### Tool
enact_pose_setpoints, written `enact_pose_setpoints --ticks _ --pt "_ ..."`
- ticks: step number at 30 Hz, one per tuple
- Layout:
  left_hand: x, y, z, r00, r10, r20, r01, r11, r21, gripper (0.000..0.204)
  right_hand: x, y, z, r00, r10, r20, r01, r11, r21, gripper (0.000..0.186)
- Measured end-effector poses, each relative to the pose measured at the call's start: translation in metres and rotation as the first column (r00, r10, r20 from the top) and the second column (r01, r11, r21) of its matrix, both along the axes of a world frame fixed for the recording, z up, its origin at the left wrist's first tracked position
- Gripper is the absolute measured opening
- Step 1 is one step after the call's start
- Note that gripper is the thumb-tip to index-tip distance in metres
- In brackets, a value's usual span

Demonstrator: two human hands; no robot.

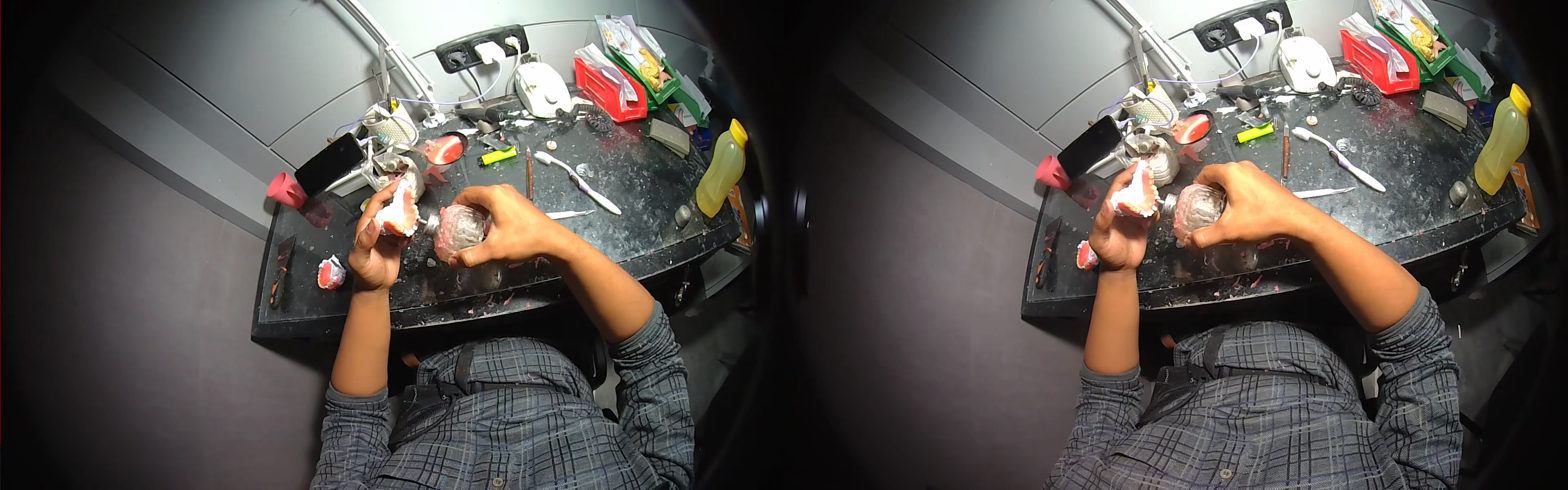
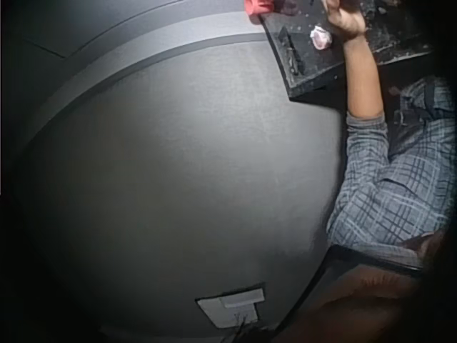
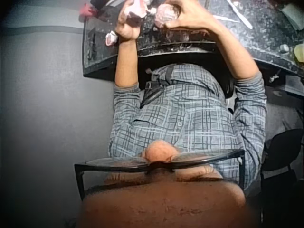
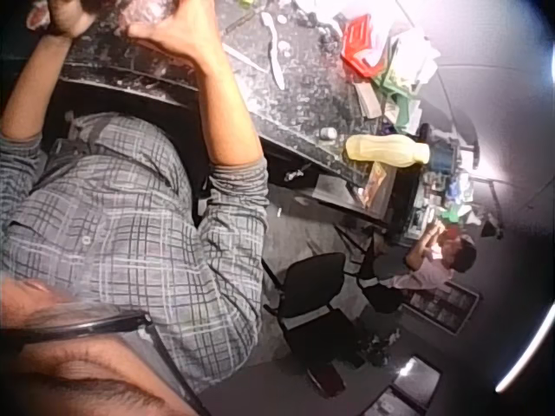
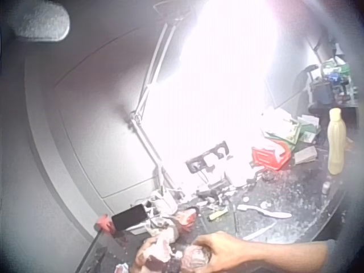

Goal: The person applies small pieces of red wax to a dental baseplate on a cast using a tool, moves a green bin to hold a paper document, and uses a handheld rotary tool to trim and polish the edges of the dental model.

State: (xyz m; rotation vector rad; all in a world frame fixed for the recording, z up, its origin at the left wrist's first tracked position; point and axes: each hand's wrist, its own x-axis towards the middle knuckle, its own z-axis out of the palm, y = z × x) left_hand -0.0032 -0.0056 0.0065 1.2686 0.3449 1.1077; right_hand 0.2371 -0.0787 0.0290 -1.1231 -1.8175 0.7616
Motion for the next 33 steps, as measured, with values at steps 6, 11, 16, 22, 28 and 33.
enact_pose_setpoints --ticks 6,11,16,22,28,33 --pt "-0.001 0.005 -0.001 1.0 -0.03 0.002 0.03 0.999 -0.04 0.08 0.001 0.003 -0.004 0.999 -0.049 -0.011 0.049 0.998 0.044 0.066" --pt "-0.002 0.008 0.001 0.997 -0.033 0.067 0.046 0.977 -0.209 0.07 0.006 0.005 -0.004 0.996 -0.058 -0.071 0.06 0.998 0.026 0.065" --pt "-0.002 0.009 0.001 0.99 -0.093 0.106 0.119 0.952 -0.282 0.068 0.004 0.006 -0.004 0.998 -0.044 -0.034 0.045 0.998 0.031 0.063" --pt "-0.004 0.012 0.001 0.949 -0.248 0.195 0.298 0.908 -0.294 0.066 0.006 0.004 -0.006 0.998 -0.037 -0.055 0.039 0.998 0.041 0.063" --pt "-0.009 0.014 -0.006 0.965 -0.2 0.169 0.24 0.932 -0.27 0.068 0.008 0.007 -0.003 0.996 -0.03 -0.087 0.034 0.998 0.049 0.064" --pt "-0.008 0.012 -0.005 0.974 -0.182 0.137 0.212 0.943 -0.256 0.07 0.008 0.005 -0.003 0.999 -0.009 -0.034 0.01 0.999 0.033 0.064"
